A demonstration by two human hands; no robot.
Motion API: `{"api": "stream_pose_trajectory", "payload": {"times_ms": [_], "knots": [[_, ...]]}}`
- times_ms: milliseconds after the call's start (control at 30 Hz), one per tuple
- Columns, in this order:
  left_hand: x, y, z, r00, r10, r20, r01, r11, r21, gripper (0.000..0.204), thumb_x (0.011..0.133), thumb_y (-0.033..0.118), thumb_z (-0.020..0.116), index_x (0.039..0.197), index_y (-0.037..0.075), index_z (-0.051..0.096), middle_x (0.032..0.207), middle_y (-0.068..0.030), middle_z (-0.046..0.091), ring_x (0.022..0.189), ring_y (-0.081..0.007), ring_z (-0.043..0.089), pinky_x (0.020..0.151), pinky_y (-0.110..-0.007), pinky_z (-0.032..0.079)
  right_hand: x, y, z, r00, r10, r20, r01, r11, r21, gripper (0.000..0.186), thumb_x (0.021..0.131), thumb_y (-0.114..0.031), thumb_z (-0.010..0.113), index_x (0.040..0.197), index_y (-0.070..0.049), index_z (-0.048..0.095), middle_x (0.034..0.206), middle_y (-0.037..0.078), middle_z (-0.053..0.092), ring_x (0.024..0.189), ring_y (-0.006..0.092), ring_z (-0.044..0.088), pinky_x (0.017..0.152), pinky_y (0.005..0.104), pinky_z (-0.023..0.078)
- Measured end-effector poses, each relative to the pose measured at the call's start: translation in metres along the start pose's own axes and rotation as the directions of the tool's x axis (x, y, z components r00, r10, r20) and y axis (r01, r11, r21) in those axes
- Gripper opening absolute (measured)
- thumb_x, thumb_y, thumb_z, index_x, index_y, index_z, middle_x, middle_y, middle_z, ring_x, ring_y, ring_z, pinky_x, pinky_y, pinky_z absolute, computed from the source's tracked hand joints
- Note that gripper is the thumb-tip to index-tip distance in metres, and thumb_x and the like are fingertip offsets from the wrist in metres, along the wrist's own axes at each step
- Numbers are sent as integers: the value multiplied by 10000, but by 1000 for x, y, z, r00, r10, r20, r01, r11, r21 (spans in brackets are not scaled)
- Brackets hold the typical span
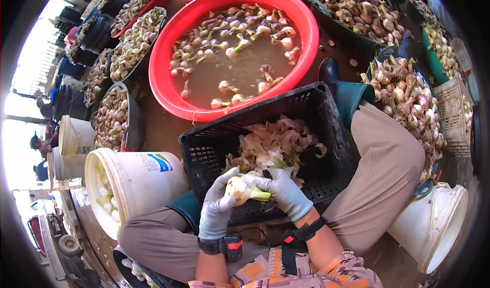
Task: The person sits cross-legged on the floor and peels small onions by hand. They remove the outer skin layers and place the peeled onions into a white bucket, while discarding the skins into a black crate on their lap.
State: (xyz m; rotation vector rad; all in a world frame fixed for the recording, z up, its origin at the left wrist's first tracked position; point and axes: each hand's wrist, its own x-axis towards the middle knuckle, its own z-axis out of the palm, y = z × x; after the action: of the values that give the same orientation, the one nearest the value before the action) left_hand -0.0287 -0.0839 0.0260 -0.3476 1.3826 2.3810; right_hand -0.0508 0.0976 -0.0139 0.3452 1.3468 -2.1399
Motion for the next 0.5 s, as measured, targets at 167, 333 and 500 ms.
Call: {"api": "stream_pose_trajectory", "payload": {"times_ms": [167, 333, 500], "knots": [[1, 3, 8, 990, -72, -124, 90, 986, 141, 726, 798, 306, 796, 1355, -48, 494, 1256, -124, 598, 1184, -199, 561, 1063, -350, 407, 0, 0, -2, 972, -235, 14, 224, 906, -359, 240, 950, -205, 638, 1065, 5, 618, 881, 57, 653, 744, 125, 579, 680, 275, 484], [3, -17, -5, 950, -181, -255, 228, 959, 168, 624, 815, 326, 793, 1257, -49, 563, 1143, -89, 653, 1045, -140, 605, 958, -296, 457, 8, 7, 1, 976, -206, -68, 186, 955, -230, 141, 944, -142, 627, 972, -8, 594, 827, 29, 591, 767, 92, 527, 697, 275, 469], [5, -20, -18, 967, -186, -172, 191, 981, 12, 568, 785, 217, 796, 1233, -46, 568, 1104, -91, 660, 1020, -160, 628, 952, -289, 463, 17, 18, 5, 957, -231, -176, 212, 970, -120, 124, 946, -141, 621, 980, -22, 607, 848, 3, 602, 761, 81, 531, 682, 245, 467]]}}
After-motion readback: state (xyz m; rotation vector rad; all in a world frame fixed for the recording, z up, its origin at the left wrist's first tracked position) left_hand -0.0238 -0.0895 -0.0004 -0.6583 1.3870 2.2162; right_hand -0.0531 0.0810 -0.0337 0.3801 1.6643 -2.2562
